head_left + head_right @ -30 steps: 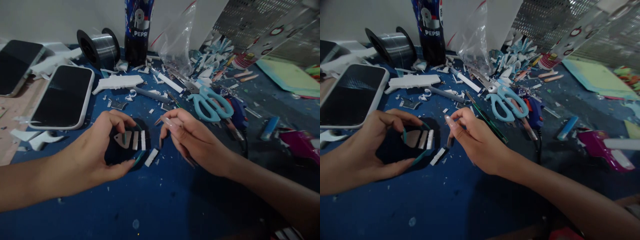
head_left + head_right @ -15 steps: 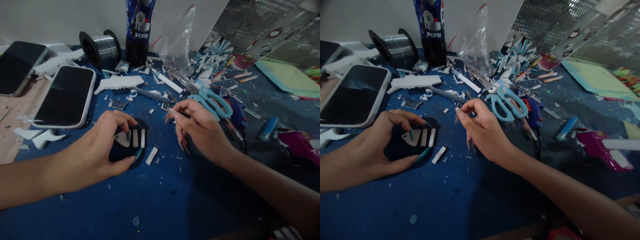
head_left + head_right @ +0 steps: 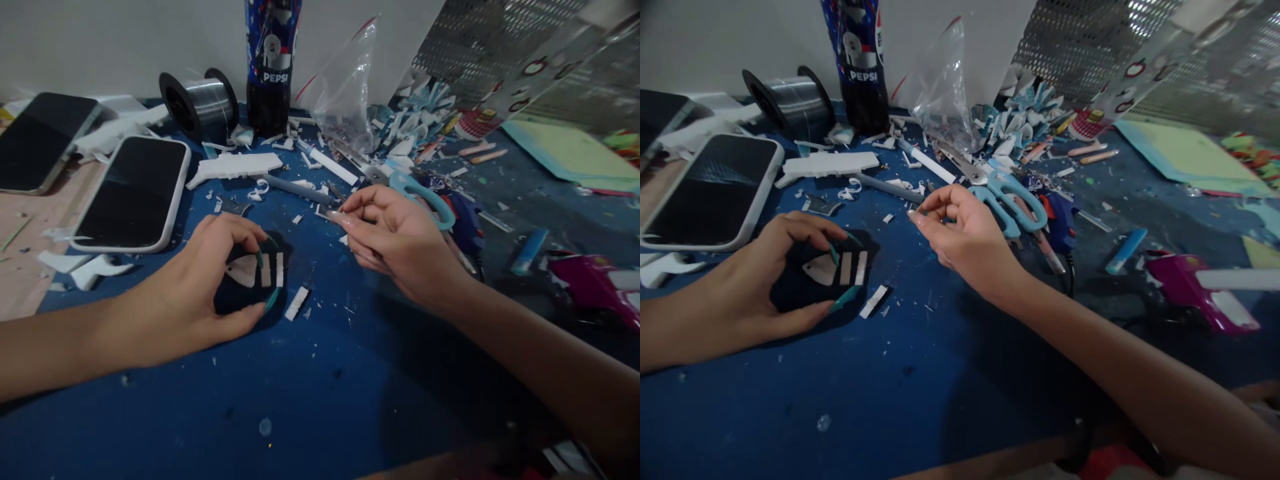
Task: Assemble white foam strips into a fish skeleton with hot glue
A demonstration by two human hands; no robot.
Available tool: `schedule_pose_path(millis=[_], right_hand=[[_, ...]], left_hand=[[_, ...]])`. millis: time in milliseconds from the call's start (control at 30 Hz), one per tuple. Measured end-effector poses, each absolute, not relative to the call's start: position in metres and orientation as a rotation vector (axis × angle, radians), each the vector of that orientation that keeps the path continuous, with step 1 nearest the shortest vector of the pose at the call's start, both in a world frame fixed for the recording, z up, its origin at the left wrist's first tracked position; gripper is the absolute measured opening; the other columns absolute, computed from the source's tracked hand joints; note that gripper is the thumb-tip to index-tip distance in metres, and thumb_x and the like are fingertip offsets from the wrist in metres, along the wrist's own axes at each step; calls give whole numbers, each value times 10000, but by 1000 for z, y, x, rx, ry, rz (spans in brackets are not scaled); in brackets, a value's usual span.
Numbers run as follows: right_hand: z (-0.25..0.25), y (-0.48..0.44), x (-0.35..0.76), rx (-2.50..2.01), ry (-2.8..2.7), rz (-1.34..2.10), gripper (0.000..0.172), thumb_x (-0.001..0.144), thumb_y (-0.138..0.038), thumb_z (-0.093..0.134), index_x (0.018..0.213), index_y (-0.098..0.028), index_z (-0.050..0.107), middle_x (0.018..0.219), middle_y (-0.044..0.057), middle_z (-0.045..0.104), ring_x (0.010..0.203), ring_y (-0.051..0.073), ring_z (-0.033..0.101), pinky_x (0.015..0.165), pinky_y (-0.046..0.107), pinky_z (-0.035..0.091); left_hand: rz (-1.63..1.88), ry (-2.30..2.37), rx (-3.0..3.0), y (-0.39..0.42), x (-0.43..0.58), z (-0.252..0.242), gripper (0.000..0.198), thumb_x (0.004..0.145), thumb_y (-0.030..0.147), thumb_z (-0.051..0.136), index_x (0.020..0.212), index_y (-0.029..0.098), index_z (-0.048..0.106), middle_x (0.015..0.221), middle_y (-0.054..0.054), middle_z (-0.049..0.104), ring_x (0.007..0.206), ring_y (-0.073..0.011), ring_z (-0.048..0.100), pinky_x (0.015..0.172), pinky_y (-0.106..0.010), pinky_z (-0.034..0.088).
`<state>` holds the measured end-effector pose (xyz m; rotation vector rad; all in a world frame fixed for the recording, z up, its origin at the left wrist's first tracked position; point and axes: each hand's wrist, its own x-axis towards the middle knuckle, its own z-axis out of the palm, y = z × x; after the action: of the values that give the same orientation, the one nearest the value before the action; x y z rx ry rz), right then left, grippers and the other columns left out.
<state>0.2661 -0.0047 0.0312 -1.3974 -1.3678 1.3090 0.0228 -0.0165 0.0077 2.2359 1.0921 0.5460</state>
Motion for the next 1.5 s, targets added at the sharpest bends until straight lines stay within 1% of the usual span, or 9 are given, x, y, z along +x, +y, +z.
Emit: schedule_pose_path(millis=[133,267,400,500,600,733,1000,1300,1500], right_hand=[[34,-7,265,-1334,-1381,1334,117,882,-141,588,852,-193,488,648,-54,434,385,29,324,330,202,238],[40,-10,264,-1260,-1395,1345,109,885,-142,579,877,-194,483,671,-51,434,403,34,338,341,201,260],[44,-13,264,-1221,-1408,1342,115,881,-144,585,885,-200,485,653,-63,414,401,34,329,339,195,248],[45,-15,265,-1204,-1431,1335,113,877,-164,601,880,-208,497,642,-66,410,392,36,317,336,204,238],[45,-15,266,-1212,-1439,1290,104,878,-181,601,879,-206,500,650,-61,421,396,38,350,342,209,248],[46,-13,271,-1298,-1491,1338,91,863,-161,575,910,-184,501,667,-52,434,406,40,368,340,204,249],[34,-6,285,-1468,-1824,1622,328,818,-228,634,1073,-217,427,728,-43,446,569,91,449,506,222,410],[41,-13,276,-1558,-1923,1520,533,716,-372,744,1067,-204,379,710,-67,354,538,83,343,458,233,321],[29,-18,274,-1502,-2012,1388,485,748,-348,729,1039,-213,364,696,-74,328,510,75,302,449,239,283]], left_hand=[[554,1185,2214,-19,26,19,389,824,301,581,1164,232,404,1237,-94,479,1152,-300,478,803,-414,519],[491,1246,2229,-10,35,27,439,872,394,548,1271,250,431,1258,-102,497,1105,-301,551,586,-293,530],[458,1012,2326,9,53,28,645,760,430,697,1328,273,436,1158,-71,623,1149,-310,540,587,-302,552],[451,926,2293,18,68,32,317,763,299,709,1067,254,629,928,-15,695,961,-239,636,687,-335,562],[496,888,2230,19,76,37,53,765,236,701,812,238,678,771,26,684,760,-170,661,700,-317,551],[562,931,2146,15,75,38,69,769,202,686,825,240,675,791,43,688,730,-140,665,656,-267,539],[493,939,2093,15,70,32,130,759,227,720,881,217,673,827,51,692,787,-106,680,742,-215,526],[552,938,2062,19,68,29,116,759,179,717,864,196,670,823,44,686,778,-95,675,702,-183,532],[623,923,2107,17,71,33,120,769,169,714,877,205,677,829,43,687,774,-92,655,681,-187,529]])
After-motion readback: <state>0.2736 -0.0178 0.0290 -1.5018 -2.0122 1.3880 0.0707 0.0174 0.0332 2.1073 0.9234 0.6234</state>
